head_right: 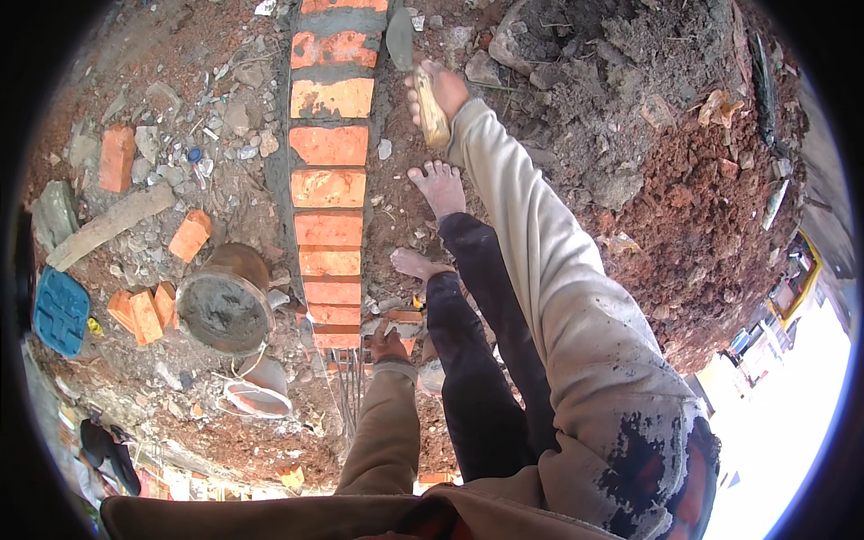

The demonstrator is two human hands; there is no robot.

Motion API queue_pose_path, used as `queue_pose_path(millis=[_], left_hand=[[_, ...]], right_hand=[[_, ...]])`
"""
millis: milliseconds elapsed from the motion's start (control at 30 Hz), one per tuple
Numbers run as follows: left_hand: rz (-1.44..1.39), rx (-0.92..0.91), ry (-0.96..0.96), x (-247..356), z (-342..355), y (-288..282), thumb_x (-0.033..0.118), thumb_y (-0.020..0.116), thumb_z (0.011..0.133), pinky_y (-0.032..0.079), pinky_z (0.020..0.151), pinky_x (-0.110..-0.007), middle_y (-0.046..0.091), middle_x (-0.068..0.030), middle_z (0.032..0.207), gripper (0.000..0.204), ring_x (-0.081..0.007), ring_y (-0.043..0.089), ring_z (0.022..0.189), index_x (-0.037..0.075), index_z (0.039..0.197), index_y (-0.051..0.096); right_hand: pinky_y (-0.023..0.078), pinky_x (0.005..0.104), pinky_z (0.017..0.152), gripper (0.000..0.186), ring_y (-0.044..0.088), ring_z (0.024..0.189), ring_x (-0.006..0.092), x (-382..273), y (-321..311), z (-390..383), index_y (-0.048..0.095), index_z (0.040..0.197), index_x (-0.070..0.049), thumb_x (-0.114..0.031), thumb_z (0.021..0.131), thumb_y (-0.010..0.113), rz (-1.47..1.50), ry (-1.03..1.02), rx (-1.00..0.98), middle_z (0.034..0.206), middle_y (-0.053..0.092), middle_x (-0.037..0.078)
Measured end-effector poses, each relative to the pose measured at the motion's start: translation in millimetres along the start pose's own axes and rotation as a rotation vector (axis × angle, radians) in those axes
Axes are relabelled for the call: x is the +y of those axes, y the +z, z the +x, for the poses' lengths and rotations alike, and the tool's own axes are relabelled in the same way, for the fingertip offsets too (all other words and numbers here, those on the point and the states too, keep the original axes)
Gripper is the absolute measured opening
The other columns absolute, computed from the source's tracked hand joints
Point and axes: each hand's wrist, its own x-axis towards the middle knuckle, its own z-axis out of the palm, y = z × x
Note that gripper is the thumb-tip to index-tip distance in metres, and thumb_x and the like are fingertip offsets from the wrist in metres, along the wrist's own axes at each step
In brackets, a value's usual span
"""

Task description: The person lays red bricks in a straight line on the ground, using a trowel to apply mortar from a bucket. They adjust each brick's position and tap it into place, then spread mortar between the bricks to fill the gaps.

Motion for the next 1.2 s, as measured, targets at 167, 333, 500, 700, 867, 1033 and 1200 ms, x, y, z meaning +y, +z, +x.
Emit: queue_pose_path(millis=[167, 333, 500, 700, 867, 1033, 1200], left_hand=[[0.267, 0.103, 0.409, -12, -11, 6, -0.004, 0.059, 0.081, 0.052, 0.078, -0.038, 0.06, -0.0173, 0.104, 0.034, -0.0296, 0.062, 0.092, 0.014, 0.11, 0.065], [0.24, 0.071, 0.436, -16, -12, 8, -0.004, 0.064, 0.077, 0.049, 0.078, -0.045, 0.059, -0.0194, 0.102, 0.035, -0.0349, 0.06, 0.092, 0.013, 0.108, 0.065], [0.265, 0.116, 0.48, -15, -25, 6, -0.006, 0.062, 0.079, 0.053, 0.076, -0.037, 0.055, -0.0175, 0.109, 0.039, -0.0303, 0.061, 0.094, 0.011, 0.114, 0.063], [-0.12, 0.024, 0.107, -56, -5, 4, -0.008, 0.057, 0.082, 0.055, 0.077, -0.032, 0.05, -0.0138, 0.119, 0.037, -0.0236, 0.061, 0.096, 0.006, 0.116, 0.062], [0.003, 0.064, 0.232, -64, -9, 5, -0.007, 0.057, 0.082, 0.054, 0.076, -0.032, 0.053, -0.0135, 0.117, 0.036, -0.0219, 0.061, 0.094, 0.004, 0.116, 0.062], [0.061, 0.081, 0.278, -65, -18, 0, -0.005, 0.057, 0.083, 0.053, 0.076, -0.031, 0.057, -0.0131, 0.115, 0.035, -0.0202, 0.061, 0.092, 0.003, 0.116, 0.062], [0.051, 0.091, 0.329, -101, -1, -4, -0.003, 0.054, 0.084, 0.052, 0.073, -0.031, 0.052, -0.0145, 0.12, 0.034, -0.0186, 0.059, 0.09, 0.003, 0.117, 0.062]], right_hand=[[0.043, 0.0357, 0.041, 0.046, 0.047, 0.047, 0.0188, 16, -5, 16, 0.054, 0.089, -0.005, -0.046, 0.097, 0.033, 0.115, 0.109, -0.16, 0.063, 0.049, 0.005], [0.043, 0.0376, 0.04, 0.05, 0.044, 0.045, 0.0198, 78, 1, -7, 0.055, 0.087, -0.004, -0.048, 0.096, 0.034, 0.348, 0.254, -0.262, 0.058, 0.046, 0.005], [0.046, 0.0351, 0.038, 0.047, 0.052, 0.048, 0.0183, 95, -18, -59, 0.054, 0.085, -0.004, -0.05, 0.094, 0.046, 0.026, 0.274, -0.322, 0.059, 0.05, 0.007], [0.052, 0.047, 0.086, 0.043, 0.066, 0.093, 0.0352, -13, 4, -26, 0.052, 0.12, -0.009, -0.039, 0.09, 0.051, -1.758, -0.4, 0.645, 0.099, 0.067, 0.021], [0.052, 0.0473, 0.081, 0.04, 0.066, 0.095, 0.0354, -10, -19, -26, 0.052, 0.12, -0.012, -0.037, 0.088, 0.052, -2.064, -0.45, 0.592, 0.106, 0.066, 0.018], [0.052, 0.0478, 0.082, 0.045, 0.066, 0.095, 0.035, 3, -23, -41, 0.047, 0.126, -0.012, -0.038, 0.089, 0.052, -2.168, -0.51, 0.561, 0.12, 0.06, 0.016], [0.053, 0.0471, 0.08, 0.042, 0.066, 0.095, 0.0342, 24, -10, -41, 0.046, 0.123, -0.009, -0.032, 0.089, 0.054, -2.233, -0.515, 0.529, 0.121, 0.059, 0.014]])
